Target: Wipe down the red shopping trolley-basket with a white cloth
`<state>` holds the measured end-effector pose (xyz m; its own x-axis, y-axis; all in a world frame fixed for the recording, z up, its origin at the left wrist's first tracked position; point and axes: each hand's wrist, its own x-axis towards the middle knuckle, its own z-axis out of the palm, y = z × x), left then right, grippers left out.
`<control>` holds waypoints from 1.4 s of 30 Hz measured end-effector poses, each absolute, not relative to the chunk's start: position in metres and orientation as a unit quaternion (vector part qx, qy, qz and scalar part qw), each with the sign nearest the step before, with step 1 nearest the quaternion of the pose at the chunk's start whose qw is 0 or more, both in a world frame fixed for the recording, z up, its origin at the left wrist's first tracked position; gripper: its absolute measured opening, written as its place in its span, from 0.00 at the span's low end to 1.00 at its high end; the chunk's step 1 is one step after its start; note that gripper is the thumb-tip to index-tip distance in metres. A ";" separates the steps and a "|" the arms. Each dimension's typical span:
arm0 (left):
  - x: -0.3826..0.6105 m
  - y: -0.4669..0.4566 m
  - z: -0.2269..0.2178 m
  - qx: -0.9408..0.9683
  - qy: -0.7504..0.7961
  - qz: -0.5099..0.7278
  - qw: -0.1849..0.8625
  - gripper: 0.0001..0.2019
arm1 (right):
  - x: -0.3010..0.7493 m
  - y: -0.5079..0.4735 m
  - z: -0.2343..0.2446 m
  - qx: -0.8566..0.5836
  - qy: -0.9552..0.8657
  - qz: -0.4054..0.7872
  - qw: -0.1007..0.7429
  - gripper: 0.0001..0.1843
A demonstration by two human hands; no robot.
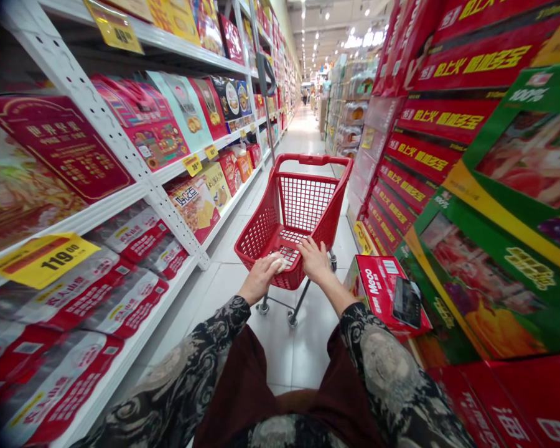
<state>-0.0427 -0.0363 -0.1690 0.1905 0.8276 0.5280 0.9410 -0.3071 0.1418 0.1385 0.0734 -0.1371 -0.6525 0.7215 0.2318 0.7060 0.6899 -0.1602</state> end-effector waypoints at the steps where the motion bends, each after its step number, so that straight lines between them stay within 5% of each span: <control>1: -0.049 -0.037 -0.167 -0.756 -0.595 -0.251 0.108 0.16 | 0.141 0.075 -0.137 -0.392 -0.909 0.027 0.141 0.26; 30: -0.049 -0.035 -0.178 -0.695 -0.617 -0.353 0.113 0.15 | 0.182 0.081 -0.149 -0.489 -0.850 0.063 0.186 0.27; 42: -0.040 -0.031 -0.191 -0.666 -0.639 -0.362 0.129 0.17 | 0.187 0.057 -0.167 -0.500 -0.806 0.072 0.307 0.31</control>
